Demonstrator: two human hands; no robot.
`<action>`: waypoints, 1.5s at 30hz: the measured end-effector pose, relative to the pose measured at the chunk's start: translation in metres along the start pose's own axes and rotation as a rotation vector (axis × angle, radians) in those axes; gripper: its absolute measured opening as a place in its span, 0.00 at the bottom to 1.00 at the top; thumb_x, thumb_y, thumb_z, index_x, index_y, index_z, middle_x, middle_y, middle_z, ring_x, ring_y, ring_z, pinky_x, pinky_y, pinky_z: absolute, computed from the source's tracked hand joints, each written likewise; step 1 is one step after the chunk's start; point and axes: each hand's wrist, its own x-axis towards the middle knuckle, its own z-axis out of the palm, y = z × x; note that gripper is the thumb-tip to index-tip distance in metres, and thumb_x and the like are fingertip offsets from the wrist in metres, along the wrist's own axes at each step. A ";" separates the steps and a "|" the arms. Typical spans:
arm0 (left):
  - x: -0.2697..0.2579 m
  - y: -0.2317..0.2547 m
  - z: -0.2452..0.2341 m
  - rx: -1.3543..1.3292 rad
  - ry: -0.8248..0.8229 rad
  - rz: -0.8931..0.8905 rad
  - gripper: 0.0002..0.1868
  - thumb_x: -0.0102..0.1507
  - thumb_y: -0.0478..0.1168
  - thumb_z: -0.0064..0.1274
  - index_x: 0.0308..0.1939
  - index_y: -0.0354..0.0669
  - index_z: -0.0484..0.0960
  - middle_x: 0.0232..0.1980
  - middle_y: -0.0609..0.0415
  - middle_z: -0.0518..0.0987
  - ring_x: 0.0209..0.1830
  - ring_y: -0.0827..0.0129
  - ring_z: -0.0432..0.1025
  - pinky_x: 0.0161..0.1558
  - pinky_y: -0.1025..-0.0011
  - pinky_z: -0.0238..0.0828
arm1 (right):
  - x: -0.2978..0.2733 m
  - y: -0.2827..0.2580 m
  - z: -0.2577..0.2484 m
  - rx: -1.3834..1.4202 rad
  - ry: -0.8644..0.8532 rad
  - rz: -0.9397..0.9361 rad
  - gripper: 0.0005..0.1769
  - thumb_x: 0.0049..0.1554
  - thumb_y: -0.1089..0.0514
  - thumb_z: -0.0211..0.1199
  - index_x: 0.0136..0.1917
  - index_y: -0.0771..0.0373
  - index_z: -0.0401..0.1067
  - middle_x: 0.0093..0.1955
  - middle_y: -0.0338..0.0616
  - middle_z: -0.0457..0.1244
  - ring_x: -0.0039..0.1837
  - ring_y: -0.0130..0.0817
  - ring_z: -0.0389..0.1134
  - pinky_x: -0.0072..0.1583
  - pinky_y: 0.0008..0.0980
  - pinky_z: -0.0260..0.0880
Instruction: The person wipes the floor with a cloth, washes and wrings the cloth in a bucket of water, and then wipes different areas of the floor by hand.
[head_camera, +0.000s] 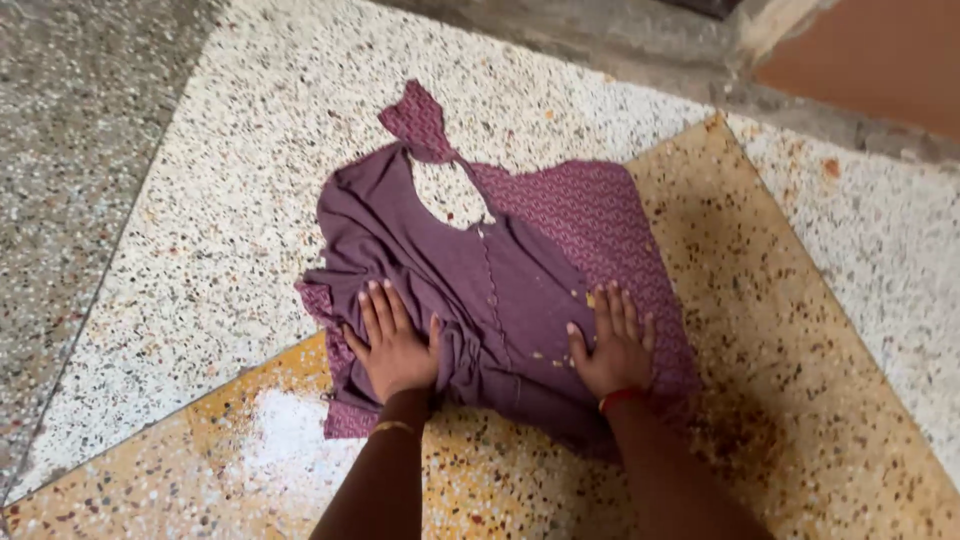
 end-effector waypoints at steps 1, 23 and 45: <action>-0.001 -0.001 0.000 0.004 -0.006 0.007 0.47 0.66 0.68 0.33 0.81 0.44 0.48 0.84 0.50 0.47 0.85 0.59 0.38 0.75 0.38 0.30 | -0.001 -0.001 0.000 0.002 -0.005 0.009 0.43 0.60 0.33 0.51 0.81 0.55 0.53 0.84 0.45 0.48 0.84 0.41 0.45 0.79 0.55 0.35; 0.069 0.144 0.050 0.075 0.069 0.045 0.42 0.69 0.64 0.31 0.79 0.38 0.58 0.84 0.41 0.50 0.85 0.50 0.37 0.72 0.29 0.31 | 0.007 -0.001 -0.011 0.053 -0.041 0.009 0.44 0.57 0.34 0.54 0.79 0.57 0.55 0.83 0.46 0.48 0.83 0.43 0.45 0.78 0.57 0.35; 0.192 0.274 0.056 0.071 -0.021 0.087 0.38 0.67 0.64 0.33 0.75 0.47 0.66 0.82 0.51 0.55 0.84 0.60 0.42 0.72 0.30 0.33 | 0.330 0.119 -0.002 0.054 -0.153 -0.346 0.43 0.62 0.36 0.49 0.80 0.64 0.51 0.84 0.51 0.45 0.86 0.44 0.40 0.81 0.52 0.35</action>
